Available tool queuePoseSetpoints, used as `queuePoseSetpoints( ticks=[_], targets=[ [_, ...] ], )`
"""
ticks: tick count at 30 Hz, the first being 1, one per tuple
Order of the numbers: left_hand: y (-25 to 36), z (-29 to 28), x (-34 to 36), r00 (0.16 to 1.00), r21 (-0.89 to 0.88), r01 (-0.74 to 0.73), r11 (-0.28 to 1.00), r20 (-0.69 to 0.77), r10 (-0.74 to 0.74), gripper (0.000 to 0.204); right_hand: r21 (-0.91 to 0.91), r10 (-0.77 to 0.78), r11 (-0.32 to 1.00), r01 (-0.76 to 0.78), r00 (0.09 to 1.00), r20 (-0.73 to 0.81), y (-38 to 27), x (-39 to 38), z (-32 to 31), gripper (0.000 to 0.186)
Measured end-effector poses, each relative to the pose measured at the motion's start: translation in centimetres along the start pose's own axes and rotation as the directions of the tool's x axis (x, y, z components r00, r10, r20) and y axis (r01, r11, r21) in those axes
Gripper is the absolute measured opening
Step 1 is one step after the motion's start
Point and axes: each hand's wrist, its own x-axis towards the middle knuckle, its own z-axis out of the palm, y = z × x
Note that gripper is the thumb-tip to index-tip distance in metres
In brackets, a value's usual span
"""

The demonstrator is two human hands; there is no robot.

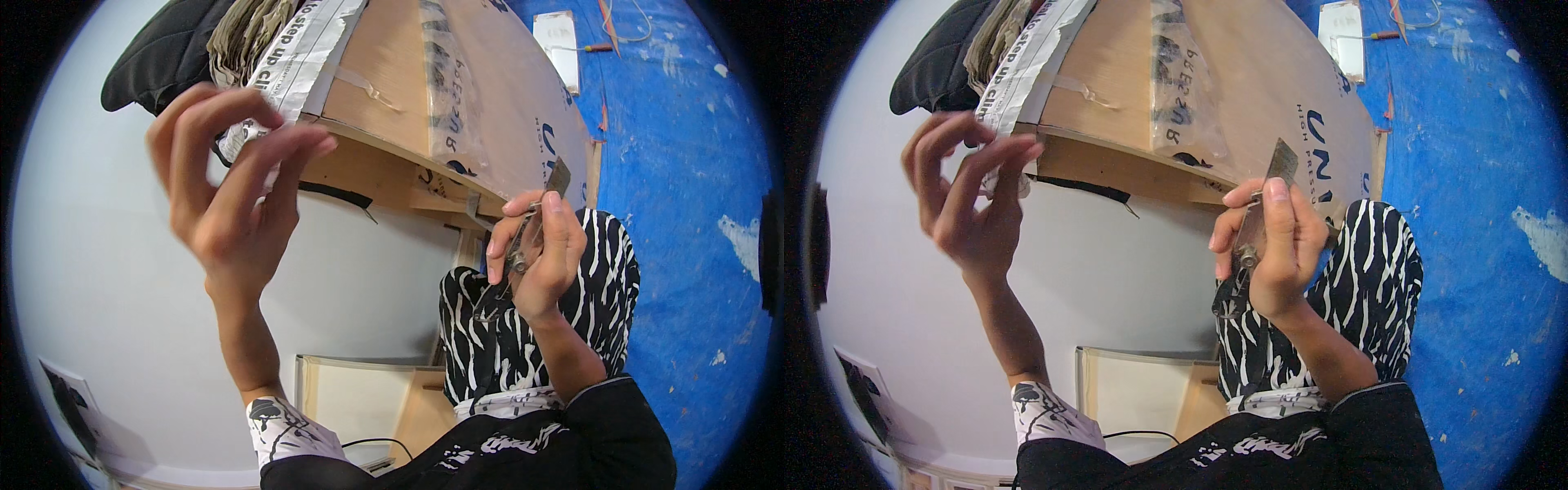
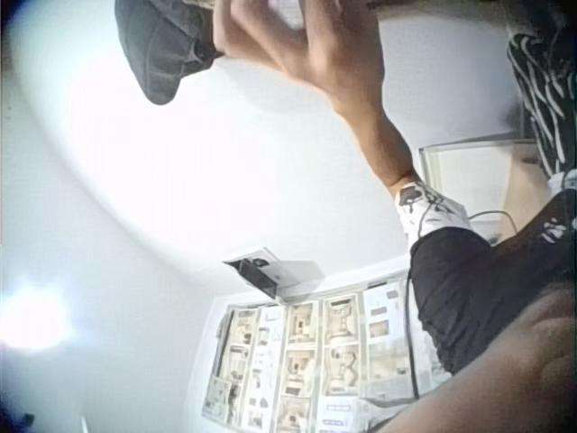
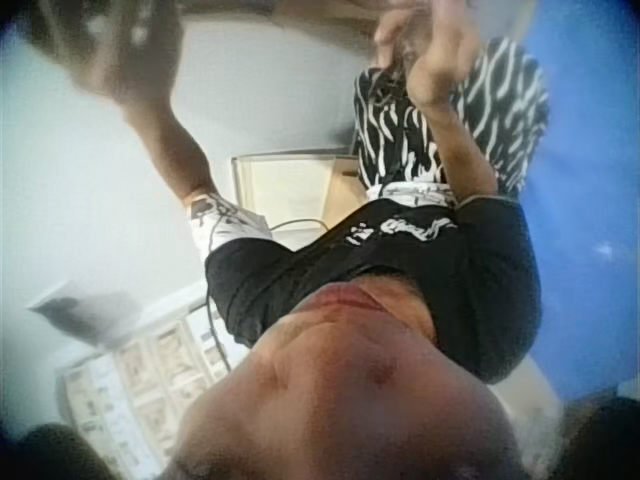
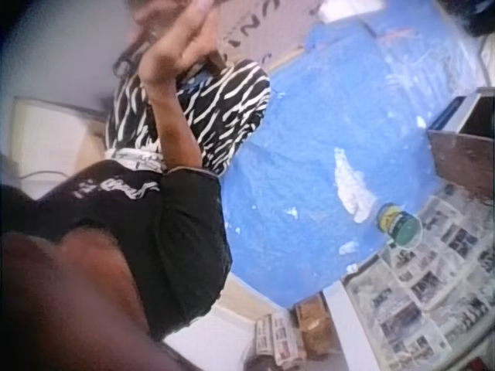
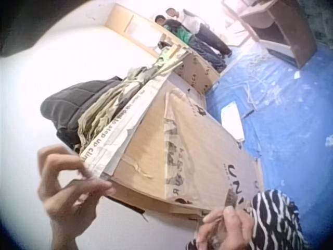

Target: The person uses a utility knife to cut the edge of a laminate sheet on a wooden cabinet, then peels off a piece of tape.

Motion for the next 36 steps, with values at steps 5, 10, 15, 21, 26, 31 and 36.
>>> queuePoseSetpoints(
  ticks=[5,10,15,21,26,31,36],
  targets=[
    [4.9,-1.1,-5.8,0.957,-0.18,0.27,0.946,-0.054,-0.284,0.024,-0.192,0.032,0.981,-0.031,0.999,0.005,-0.6,-0.3,-0.9,0.043],
    [9.0,2.3,-9.2,0.809,-0.495,0.587,0.641,0.35,-0.471,0.032,-0.376,0.062,0.926,-0.011,0.99,0.124,-0.9,-0.4,-2.2,0.051],
    [9.3,5.2,-3.2,0.308,-0.866,0.501,0.01,0.167,-0.937,0.031,-0.707,0.061,0.707,0.013,0.995,0.08,-1.2,-0.1,-3.8,0.058],
    [9.1,7.6,-1.2,0.21,-0.852,0.49,0.185,-0.09,-0.973,0.035,-0.888,0.076,0.459,-0.032,0.997,0.004,-2.1,-0.7,-6.2,0.05],
    [9.5,7.1,-0.9,0.147,-0.891,0.444,0.097,-0.034,-0.989,0.038,-0.963,0.072,0.262,-0.057,0.997,-0.039,-2.6,-1.0,-8.7,0.048],
    [11.6,7.6,-2.8,0.147,-0.918,0.396,0.011,0.052,-0.988,0.04,-0.997,0.197,-0.035,-0.072,0.977,-0.077,-3.4,-1.2,-9.1,0.049],
    [14.0,9.6,-4.2,0.12,-0.874,0.484,0.054,0.005,-0.993,0.037,-0.981,0.269,-0.178,-0.077,0.955,-0.123,-3.8,-1.8,-8.7,0.049]
  ],
)
